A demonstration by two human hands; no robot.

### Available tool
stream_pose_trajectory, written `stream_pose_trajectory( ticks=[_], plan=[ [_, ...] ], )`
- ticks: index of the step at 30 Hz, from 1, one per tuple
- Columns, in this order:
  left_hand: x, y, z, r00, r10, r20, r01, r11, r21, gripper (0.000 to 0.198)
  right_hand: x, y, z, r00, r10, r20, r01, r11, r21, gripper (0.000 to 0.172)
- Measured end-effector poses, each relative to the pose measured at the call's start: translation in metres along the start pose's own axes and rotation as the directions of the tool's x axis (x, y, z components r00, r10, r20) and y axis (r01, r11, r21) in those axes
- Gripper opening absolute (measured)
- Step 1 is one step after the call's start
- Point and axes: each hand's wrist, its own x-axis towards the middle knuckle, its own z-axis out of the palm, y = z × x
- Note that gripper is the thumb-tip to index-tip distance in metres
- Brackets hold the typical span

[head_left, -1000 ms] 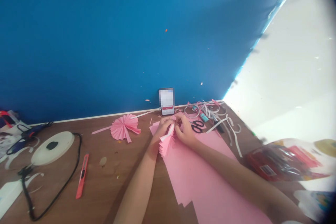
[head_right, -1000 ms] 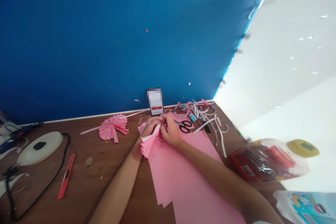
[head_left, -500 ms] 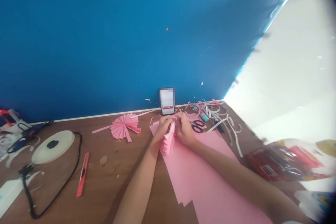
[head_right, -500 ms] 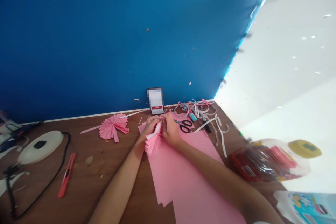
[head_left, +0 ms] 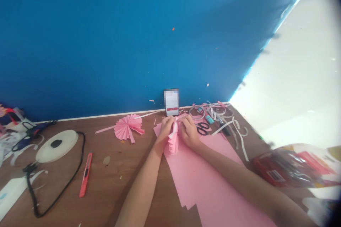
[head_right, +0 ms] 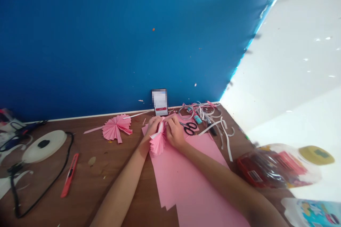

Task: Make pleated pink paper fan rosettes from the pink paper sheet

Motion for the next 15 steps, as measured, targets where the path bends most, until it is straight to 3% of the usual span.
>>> stream_pose_trajectory(
  ticks=[8, 15],
  plan=[
    [0.0109, -0.0043, -0.0015, 0.998, 0.011, 0.069, -0.012, 1.0, 0.017, 0.029, 0.0046, -0.0043, -0.0022, 0.999, 0.021, -0.037, -0.02, 0.999, 0.035, 0.014],
    [0.0056, -0.003, 0.0008, 0.99, 0.013, 0.14, -0.013, 1.0, -0.001, 0.031, 0.0035, -0.0018, -0.0006, 0.997, 0.023, -0.071, -0.021, 1.0, 0.019, 0.008]
  ],
)
